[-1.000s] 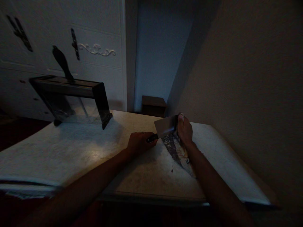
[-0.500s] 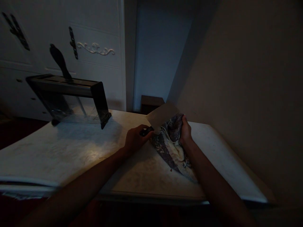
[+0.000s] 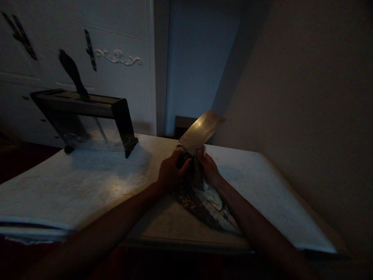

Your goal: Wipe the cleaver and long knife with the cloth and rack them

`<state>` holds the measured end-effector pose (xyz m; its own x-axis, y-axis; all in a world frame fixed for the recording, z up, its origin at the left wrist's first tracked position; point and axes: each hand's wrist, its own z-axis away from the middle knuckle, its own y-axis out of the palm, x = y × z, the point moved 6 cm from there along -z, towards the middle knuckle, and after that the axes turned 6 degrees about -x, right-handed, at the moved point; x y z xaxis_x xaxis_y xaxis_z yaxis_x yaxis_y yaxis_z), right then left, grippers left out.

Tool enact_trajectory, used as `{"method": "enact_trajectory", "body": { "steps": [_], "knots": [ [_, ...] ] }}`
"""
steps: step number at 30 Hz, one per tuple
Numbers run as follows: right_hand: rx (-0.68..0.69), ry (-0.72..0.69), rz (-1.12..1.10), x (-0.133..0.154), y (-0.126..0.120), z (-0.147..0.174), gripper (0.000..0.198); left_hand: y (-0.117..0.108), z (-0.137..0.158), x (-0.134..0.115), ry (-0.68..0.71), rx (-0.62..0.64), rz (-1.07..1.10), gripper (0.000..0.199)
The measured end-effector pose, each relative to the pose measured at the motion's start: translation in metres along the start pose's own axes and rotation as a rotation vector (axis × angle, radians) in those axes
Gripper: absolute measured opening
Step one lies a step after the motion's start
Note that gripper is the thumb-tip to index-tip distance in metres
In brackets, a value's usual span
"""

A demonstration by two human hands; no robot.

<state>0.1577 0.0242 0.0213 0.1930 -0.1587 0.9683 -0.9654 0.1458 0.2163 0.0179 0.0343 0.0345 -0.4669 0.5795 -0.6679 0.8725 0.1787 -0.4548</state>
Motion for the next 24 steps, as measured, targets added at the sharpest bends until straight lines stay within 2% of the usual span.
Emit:
{"method": "enact_trajectory", "body": {
  "steps": [6,10,13,17,20,22,24],
  "knots": [
    [0.008,0.133,-0.187,0.001,0.021,0.012,0.050,0.008,0.013,-0.024,0.237,-0.009,-0.188,0.032],
    [-0.024,0.090,-0.200,0.003,0.020,0.010,0.047,0.010,0.019,-0.035,0.406,-0.088,-0.207,0.030],
    [-0.057,0.058,-0.181,0.003,0.017,0.009,0.046,0.009,0.020,-0.037,0.471,-0.149,-0.138,0.030],
    [-0.134,0.022,-0.173,0.004,0.015,0.007,0.043,0.005,0.016,-0.034,0.420,-0.192,-0.069,0.036],
    [-0.261,-0.015,-0.229,0.006,0.006,0.003,0.043,0.001,0.010,-0.025,0.321,-0.215,-0.032,0.038],
    [-0.367,-0.023,-0.274,0.007,-0.006,0.001,0.044,0.002,0.005,-0.017,0.241,-0.179,-0.019,0.033],
    [-0.459,-0.011,-0.299,0.006,-0.018,-0.003,0.044,0.008,0.002,-0.010,0.188,-0.080,-0.018,0.027]
  ]
}}
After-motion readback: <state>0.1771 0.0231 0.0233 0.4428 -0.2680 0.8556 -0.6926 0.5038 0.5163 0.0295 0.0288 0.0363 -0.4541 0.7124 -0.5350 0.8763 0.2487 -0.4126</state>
